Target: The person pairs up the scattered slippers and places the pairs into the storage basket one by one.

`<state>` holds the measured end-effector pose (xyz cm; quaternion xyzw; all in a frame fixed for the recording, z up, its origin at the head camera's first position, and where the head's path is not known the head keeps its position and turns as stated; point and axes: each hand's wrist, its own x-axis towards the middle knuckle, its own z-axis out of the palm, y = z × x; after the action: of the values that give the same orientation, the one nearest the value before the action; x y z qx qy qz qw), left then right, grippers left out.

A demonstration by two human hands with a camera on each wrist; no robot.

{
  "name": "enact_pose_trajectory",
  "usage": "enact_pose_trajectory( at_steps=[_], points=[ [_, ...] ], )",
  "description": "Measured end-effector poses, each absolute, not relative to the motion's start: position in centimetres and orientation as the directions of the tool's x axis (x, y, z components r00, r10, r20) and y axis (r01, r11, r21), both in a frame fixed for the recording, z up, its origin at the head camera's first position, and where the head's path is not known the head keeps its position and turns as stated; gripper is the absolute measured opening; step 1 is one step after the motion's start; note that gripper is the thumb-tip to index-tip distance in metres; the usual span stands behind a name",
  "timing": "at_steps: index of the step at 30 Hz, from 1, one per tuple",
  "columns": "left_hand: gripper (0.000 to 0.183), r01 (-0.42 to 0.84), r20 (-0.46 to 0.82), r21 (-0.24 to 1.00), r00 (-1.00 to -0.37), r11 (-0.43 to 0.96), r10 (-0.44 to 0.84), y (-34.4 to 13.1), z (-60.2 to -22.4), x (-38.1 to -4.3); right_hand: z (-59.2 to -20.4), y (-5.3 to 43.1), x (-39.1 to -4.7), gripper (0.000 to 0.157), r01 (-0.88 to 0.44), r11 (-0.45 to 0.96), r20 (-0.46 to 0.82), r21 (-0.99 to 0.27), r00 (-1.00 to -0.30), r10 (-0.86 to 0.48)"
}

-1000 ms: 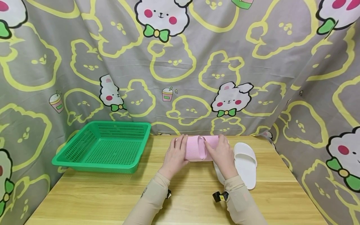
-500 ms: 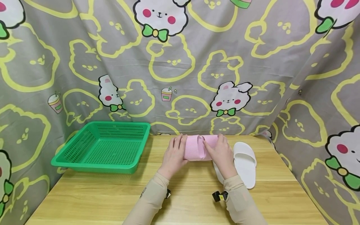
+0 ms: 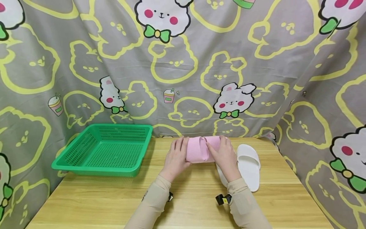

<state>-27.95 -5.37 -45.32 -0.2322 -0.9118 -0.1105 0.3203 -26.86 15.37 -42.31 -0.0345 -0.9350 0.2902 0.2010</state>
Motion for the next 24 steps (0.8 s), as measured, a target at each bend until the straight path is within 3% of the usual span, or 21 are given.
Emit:
enact_pose_trajectory(
  at_steps=[8,17,24],
  points=[
    [0.107,0.502,0.652,0.050,-0.671,0.863,0.353,-5.57,-45.29,-28.03,-42.32,15.32,-26.86,0.073,-0.057,0.828,0.353,-0.557,-0.919,0.175],
    [0.108,0.485,0.622,0.062,-0.703,0.872,0.346,-5.88,-45.14,-28.09,-42.18,15.32,-26.77,0.075,-0.067,0.856,0.397,-0.512,-0.903,0.167],
    [0.108,0.491,0.662,0.050,-0.668,0.870,0.339,-6.18,-45.00,-28.24,-42.04,15.39,-26.80,0.075,-0.067,0.869,0.424,-0.491,-0.889,0.171]
  ],
)
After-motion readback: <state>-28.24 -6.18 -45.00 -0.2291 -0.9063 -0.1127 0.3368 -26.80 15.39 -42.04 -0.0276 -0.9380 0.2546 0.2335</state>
